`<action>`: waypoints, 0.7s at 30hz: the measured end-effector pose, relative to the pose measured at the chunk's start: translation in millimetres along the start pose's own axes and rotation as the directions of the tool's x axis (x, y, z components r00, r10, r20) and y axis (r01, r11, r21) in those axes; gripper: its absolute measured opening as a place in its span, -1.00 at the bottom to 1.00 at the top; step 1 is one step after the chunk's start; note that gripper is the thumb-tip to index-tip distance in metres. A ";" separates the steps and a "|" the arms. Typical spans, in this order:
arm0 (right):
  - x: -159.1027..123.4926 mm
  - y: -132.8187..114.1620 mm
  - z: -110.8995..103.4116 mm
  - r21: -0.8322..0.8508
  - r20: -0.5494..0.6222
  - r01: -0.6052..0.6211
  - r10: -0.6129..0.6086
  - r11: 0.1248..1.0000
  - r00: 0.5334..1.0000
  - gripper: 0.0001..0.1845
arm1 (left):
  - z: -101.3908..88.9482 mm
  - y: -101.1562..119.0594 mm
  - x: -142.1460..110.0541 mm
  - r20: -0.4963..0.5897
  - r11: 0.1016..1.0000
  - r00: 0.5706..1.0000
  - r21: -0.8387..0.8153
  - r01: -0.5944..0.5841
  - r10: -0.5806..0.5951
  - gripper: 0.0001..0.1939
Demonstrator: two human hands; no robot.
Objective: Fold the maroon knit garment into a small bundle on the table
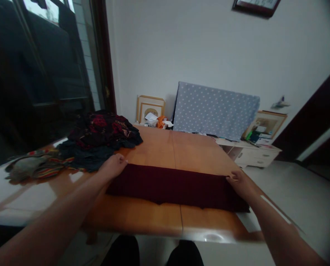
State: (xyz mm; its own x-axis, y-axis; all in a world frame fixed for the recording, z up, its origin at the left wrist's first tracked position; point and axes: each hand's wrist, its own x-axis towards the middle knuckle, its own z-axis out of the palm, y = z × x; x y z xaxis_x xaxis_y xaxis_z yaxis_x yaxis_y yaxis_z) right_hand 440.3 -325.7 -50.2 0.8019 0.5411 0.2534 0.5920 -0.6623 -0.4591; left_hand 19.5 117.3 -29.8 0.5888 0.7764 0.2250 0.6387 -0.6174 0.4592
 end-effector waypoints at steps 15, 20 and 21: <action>-42.8 -45.7 34.4 -0.186 0.241 0.204 -0.157 0.961 0.958 -0.38 | 21.4 43.7 -46.3 0.316 0.916 0.886 0.102 -0.388 0.340 -0.30; -44.6 -49.5 31.4 -0.226 0.233 0.205 -0.151 0.952 0.961 -0.39 | 16.6 39.4 -32.5 0.351 0.934 0.880 0.037 -0.354 0.319 -0.28; -45.3 -50.7 31.5 -0.225 0.233 0.213 -0.160 0.951 0.959 -0.40 | 13.2 38.6 -28.4 0.356 0.937 0.873 -0.022 -0.349 0.333 -0.32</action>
State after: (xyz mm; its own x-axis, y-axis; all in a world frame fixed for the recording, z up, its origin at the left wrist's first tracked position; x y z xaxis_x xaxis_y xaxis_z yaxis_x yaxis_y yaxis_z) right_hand 371.4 -300.3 -65.2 0.6557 0.7456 0.1187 0.7520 -0.6309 -0.1909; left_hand 34.0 69.8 -29.8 0.9031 0.4272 0.0440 0.3824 -0.8465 0.3703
